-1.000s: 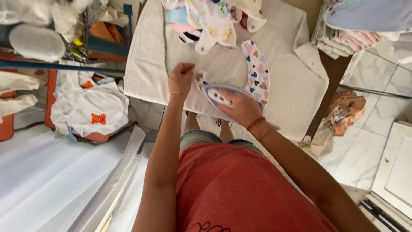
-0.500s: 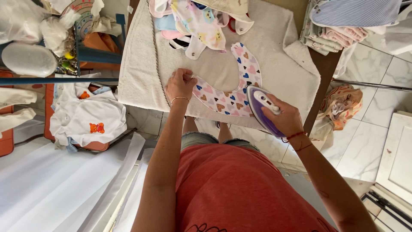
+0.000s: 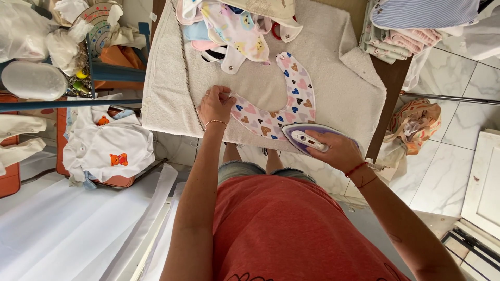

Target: Ironing baby bibs on an ironing board

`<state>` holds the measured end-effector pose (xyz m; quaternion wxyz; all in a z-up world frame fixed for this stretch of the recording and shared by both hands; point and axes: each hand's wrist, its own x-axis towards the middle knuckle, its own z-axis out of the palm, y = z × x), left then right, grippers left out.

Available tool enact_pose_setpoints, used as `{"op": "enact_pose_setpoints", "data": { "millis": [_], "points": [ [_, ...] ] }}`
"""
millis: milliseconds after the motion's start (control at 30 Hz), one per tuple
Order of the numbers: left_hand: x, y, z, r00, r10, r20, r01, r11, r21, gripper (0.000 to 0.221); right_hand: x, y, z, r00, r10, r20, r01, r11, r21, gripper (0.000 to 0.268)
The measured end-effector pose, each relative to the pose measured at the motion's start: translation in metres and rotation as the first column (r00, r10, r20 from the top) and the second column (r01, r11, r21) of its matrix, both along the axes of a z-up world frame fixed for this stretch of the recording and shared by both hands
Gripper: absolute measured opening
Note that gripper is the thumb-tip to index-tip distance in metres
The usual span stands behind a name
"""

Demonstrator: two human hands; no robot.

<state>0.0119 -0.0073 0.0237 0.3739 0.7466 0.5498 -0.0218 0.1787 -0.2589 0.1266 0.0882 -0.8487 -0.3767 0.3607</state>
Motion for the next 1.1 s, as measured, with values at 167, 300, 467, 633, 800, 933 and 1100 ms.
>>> {"op": "enact_pose_setpoints", "data": {
  "millis": [167,300,467,633,800,933,1100],
  "points": [
    [0.001,-0.001,0.000,1.000,0.010,-0.008,-0.010,1.000,0.005,0.024,0.000,-0.001,0.001,1.000,0.010,-0.003,-0.010,1.000,-0.019,0.044],
    [0.001,-0.001,0.002,1.000,0.010,0.001,-0.010,1.000,-0.003,0.025,0.000,-0.001,-0.001,1.000,-0.016,-0.014,0.016,1.000,0.014,0.044],
    [-0.001,-0.001,0.000,1.000,0.004,0.009,-0.004,1.000,-0.001,0.025,-0.001,0.000,0.002,0.999,-0.029,-0.013,0.030,0.999,0.041,0.043],
    [0.000,-0.001,0.000,1.000,0.011,0.016,-0.011,1.000,-0.003,0.025,-0.002,0.005,0.009,0.998,-0.053,-0.044,0.054,0.998,0.037,0.043],
    [0.001,-0.002,0.000,1.000,0.005,0.017,-0.006,1.000,0.010,0.025,-0.003,0.006,0.011,0.996,-0.068,-0.053,0.071,0.996,0.049,0.042],
    [-0.001,-0.001,0.001,1.000,0.013,0.010,-0.013,1.000,0.001,0.025,-0.004,0.006,0.010,0.996,-0.075,-0.048,0.077,0.996,0.042,0.043],
    [0.000,-0.001,0.002,1.000,0.009,0.010,-0.009,1.000,-0.001,0.024,-0.004,0.009,0.014,0.997,-0.065,-0.031,0.066,0.998,0.018,0.042]
  ]
}}
